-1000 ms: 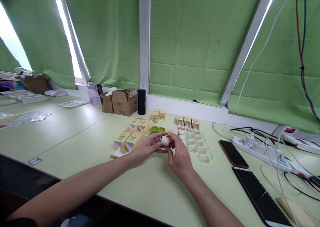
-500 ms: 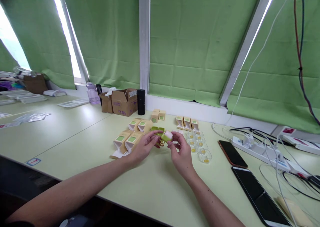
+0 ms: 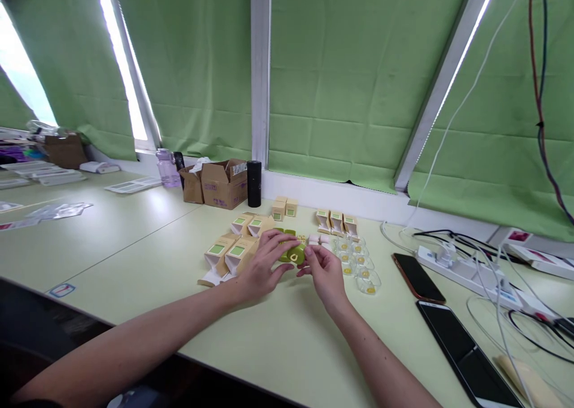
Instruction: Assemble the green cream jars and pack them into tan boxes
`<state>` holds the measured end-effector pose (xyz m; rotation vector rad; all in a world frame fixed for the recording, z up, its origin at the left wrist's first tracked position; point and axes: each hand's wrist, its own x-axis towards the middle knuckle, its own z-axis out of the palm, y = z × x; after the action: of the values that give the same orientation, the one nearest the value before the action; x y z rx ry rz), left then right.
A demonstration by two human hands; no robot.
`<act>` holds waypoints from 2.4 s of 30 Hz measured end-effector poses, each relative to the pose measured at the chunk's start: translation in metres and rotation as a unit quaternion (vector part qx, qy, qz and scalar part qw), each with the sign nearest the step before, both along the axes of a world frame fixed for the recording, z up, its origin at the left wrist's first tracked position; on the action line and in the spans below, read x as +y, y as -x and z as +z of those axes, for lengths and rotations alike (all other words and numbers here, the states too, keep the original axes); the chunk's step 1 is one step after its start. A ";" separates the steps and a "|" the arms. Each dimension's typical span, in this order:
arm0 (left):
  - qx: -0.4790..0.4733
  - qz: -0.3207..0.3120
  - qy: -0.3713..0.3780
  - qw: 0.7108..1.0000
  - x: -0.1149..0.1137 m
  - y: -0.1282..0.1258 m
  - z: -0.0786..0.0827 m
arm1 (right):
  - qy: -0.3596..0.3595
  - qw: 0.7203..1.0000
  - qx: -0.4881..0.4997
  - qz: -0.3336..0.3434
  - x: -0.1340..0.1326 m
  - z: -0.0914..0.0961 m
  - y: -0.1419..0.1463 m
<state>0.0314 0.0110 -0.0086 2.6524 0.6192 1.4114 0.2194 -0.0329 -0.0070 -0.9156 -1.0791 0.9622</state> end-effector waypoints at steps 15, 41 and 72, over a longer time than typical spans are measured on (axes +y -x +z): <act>-0.099 -0.001 0.229 0.968 0.005 -0.003 0.006 | 0.027 0.998 -0.018 0.045 -0.002 -0.002 -0.008; -0.248 -0.148 0.550 0.784 0.019 -0.007 0.005 | 0.134 0.659 -0.711 -0.206 -0.018 0.064 -0.090; -0.262 -0.136 0.532 0.794 0.024 -0.008 0.000 | 0.052 0.791 -0.610 0.022 -0.007 0.027 -0.077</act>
<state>0.0397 0.0350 -0.0088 1.3261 0.6431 1.1085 0.2962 -0.0403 0.0199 -1.6843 -2.1347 0.3596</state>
